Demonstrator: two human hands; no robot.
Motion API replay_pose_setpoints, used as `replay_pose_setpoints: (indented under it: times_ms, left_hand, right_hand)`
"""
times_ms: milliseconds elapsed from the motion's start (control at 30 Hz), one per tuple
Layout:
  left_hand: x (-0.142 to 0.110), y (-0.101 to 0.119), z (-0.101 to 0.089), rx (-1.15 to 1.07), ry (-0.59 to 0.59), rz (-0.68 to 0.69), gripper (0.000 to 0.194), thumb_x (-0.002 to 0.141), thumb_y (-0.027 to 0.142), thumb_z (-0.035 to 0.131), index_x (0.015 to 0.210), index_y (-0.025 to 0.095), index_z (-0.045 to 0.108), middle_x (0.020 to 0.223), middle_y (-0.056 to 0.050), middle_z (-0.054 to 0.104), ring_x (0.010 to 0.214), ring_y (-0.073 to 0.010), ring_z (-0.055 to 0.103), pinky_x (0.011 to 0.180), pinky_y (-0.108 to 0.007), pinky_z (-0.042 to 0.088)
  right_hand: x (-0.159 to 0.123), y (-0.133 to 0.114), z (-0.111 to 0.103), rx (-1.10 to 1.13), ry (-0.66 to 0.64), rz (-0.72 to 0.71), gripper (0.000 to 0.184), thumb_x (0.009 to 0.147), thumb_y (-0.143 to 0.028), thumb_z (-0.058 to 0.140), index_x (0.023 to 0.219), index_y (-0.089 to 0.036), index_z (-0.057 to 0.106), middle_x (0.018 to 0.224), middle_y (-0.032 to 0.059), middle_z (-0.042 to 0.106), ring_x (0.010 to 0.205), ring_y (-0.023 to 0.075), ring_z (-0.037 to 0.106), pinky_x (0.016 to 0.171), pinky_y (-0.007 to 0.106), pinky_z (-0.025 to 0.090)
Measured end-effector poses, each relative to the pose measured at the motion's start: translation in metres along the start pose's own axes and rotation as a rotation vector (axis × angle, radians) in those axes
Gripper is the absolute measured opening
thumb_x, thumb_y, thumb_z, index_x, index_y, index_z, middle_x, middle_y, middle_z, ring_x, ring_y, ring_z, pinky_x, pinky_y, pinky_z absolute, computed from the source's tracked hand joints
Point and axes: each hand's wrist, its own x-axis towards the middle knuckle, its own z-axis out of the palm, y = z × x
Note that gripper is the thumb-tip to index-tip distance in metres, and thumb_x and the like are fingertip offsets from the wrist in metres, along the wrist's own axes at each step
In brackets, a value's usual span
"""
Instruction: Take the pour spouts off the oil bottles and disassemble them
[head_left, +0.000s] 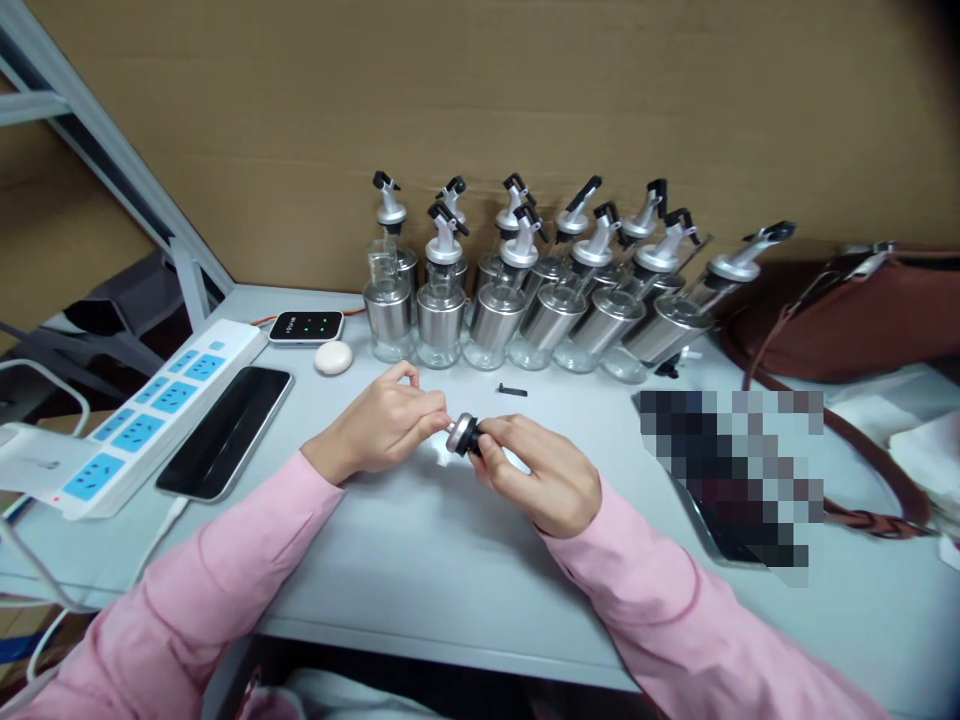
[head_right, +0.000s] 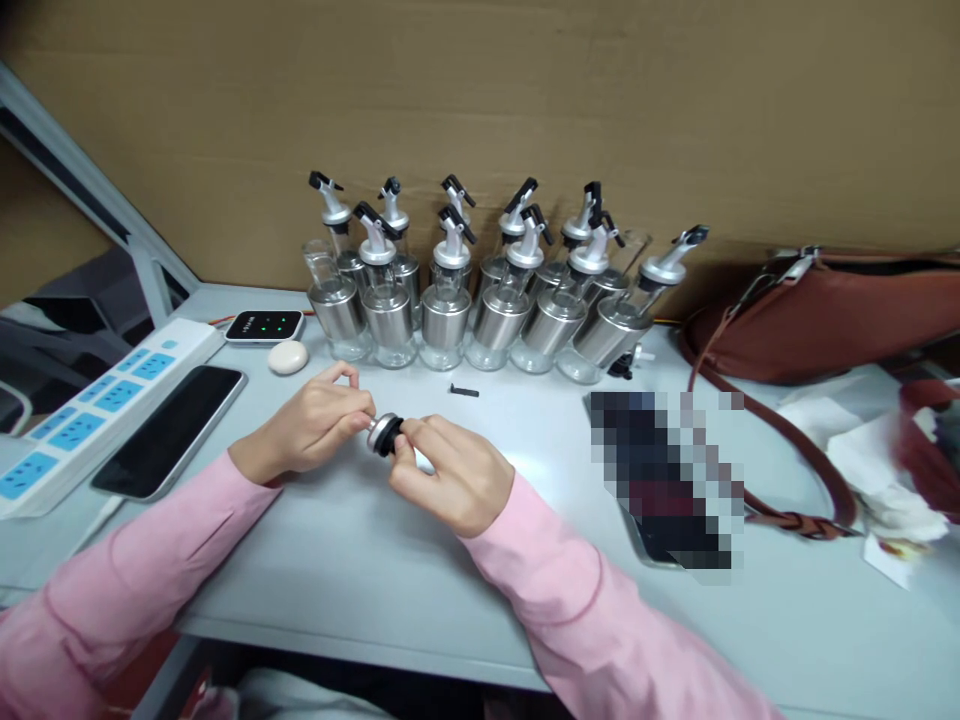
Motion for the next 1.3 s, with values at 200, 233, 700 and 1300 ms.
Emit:
replay_pose_setpoints:
  times_ms: [200, 233, 700, 1300]
  left_hand:
    - [0.002, 0.003, 0.0, -0.136, -0.058, -0.116, 0.048, 0.099, 0.036, 0.014, 0.066, 0.017, 0.043, 0.06, 0.003, 0.051, 0.053, -0.011, 0.038, 0.076, -0.032, 0.035]
    - [0.002, 0.003, 0.0, -0.167, -0.069, -0.136, 0.048, 0.098, 0.037, 0.014, 0.064, 0.017, 0.042, 0.059, 0.003, 0.05, 0.053, -0.0111, 0.038, 0.075, -0.032, 0.035]
    - [-0.01, -0.023, 0.015, 0.047, -0.132, -0.499, 0.024, 0.096, 0.037, 0.032, 0.097, 0.019, 0.048, 0.093, -0.003, 0.059, 0.081, -0.0203, 0.054, 0.073, -0.032, 0.039]
    - [-0.011, -0.019, 0.015, 0.124, -0.033, -0.507, 0.024, 0.094, 0.033, 0.033, 0.11, 0.017, 0.042, 0.109, -0.009, 0.052, 0.087, -0.0207, 0.058, 0.074, -0.034, 0.045]
  right_hand:
    - [0.0, 0.002, 0.002, -0.012, -0.018, -0.023, 0.015, 0.088, -0.007, 0.043, 0.082, -0.02, 0.049, 0.069, 0.0007, 0.062, 0.056, 0.0097, 0.057, 0.048, 0.021, 0.045]
    - [0.001, 0.002, 0.001, -0.009, -0.017, -0.021, 0.015, 0.088, -0.007, 0.043, 0.083, -0.019, 0.049, 0.069, 0.0008, 0.062, 0.055, 0.0098, 0.057, 0.048, 0.021, 0.045]
    - [-0.005, -0.008, 0.005, 0.102, -0.143, -0.075, 0.012, 0.089, -0.017, 0.048, 0.094, -0.012, 0.057, 0.069, 0.0053, 0.06, 0.06, 0.014, 0.052, 0.054, 0.025, 0.046]
    - [-0.017, 0.053, -0.006, 0.186, -0.45, 0.229, 0.031, 0.065, -0.007, 0.051, 0.093, -0.014, 0.062, 0.085, 0.0085, 0.061, 0.08, 0.021, 0.057, 0.072, 0.035, 0.049]
